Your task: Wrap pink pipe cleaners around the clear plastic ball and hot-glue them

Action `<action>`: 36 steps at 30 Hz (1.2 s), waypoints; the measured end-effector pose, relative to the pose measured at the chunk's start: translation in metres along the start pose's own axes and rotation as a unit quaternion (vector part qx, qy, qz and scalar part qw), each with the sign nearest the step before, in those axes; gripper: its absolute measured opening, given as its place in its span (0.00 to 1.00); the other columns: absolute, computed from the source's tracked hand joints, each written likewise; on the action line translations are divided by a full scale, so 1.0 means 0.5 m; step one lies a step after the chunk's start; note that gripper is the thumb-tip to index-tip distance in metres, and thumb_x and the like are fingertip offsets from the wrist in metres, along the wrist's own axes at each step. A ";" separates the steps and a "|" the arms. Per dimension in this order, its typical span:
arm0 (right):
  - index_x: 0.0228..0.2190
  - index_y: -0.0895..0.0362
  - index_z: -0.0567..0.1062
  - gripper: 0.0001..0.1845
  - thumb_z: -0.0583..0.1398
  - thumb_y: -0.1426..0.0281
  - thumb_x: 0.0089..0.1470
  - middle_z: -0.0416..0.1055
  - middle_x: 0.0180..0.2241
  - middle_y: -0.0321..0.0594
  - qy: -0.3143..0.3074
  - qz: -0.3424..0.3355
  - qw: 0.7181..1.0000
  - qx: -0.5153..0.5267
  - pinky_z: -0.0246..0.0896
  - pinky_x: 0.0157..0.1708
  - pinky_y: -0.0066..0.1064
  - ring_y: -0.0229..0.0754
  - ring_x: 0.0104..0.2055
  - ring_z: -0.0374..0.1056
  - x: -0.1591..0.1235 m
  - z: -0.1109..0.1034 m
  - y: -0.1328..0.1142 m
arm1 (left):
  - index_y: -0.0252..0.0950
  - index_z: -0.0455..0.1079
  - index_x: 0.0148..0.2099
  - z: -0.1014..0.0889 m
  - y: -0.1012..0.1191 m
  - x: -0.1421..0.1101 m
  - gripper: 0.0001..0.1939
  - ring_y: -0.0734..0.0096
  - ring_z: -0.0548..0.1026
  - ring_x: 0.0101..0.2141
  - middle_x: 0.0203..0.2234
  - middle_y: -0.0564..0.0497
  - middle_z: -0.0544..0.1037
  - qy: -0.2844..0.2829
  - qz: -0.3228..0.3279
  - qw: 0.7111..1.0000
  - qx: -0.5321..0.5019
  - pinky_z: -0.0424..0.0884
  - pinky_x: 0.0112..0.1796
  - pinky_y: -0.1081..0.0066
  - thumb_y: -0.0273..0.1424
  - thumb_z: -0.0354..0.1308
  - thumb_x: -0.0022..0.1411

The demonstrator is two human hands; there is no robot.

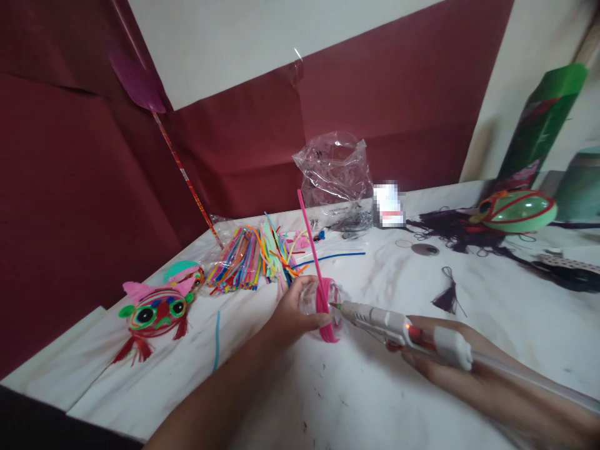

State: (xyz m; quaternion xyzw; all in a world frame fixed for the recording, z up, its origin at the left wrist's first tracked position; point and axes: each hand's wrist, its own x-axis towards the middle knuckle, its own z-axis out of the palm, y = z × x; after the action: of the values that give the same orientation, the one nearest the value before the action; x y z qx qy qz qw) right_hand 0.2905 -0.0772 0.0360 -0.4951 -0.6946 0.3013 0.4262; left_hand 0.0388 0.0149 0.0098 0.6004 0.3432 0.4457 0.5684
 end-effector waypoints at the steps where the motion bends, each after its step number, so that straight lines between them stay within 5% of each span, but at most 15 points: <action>1: 0.28 0.52 0.78 0.09 0.59 0.62 0.48 0.79 0.25 0.37 0.003 0.000 1.000 -0.001 0.66 0.20 0.28 0.46 0.25 0.73 -0.001 0.000 -0.001 | 0.36 0.62 0.52 0.000 0.000 0.000 0.40 0.55 0.73 0.47 0.46 0.44 0.73 0.005 -0.003 1.000 0.007 0.66 0.47 0.62 0.35 0.75 0.37; 24: 0.30 0.52 0.79 0.10 0.59 0.63 0.49 0.79 0.27 0.36 0.007 -0.015 1.000 -0.005 0.66 0.20 0.27 0.47 0.27 0.74 0.003 0.001 0.010 | 0.36 0.63 0.52 0.002 0.006 -0.003 0.40 0.55 0.74 0.45 0.44 0.44 0.75 0.003 -0.007 1.000 0.001 0.68 0.45 0.62 0.36 0.76 0.37; 36: 0.31 0.54 0.79 0.11 0.59 0.63 0.50 0.78 0.26 0.38 -0.021 -0.019 1.000 -0.010 0.66 0.21 0.28 0.46 0.27 0.73 0.006 -0.005 0.006 | 0.36 0.63 0.52 0.004 -0.003 -0.002 0.41 0.50 0.72 0.50 0.45 0.43 0.75 0.000 0.007 1.000 -0.007 0.63 0.53 0.56 0.36 0.76 0.36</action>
State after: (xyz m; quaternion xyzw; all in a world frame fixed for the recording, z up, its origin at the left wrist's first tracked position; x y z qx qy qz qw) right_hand 0.2938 -0.0734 0.0357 -0.4795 -0.7155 0.2969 0.4123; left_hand 0.0402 0.0132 0.0085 0.5984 0.3360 0.4520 0.5698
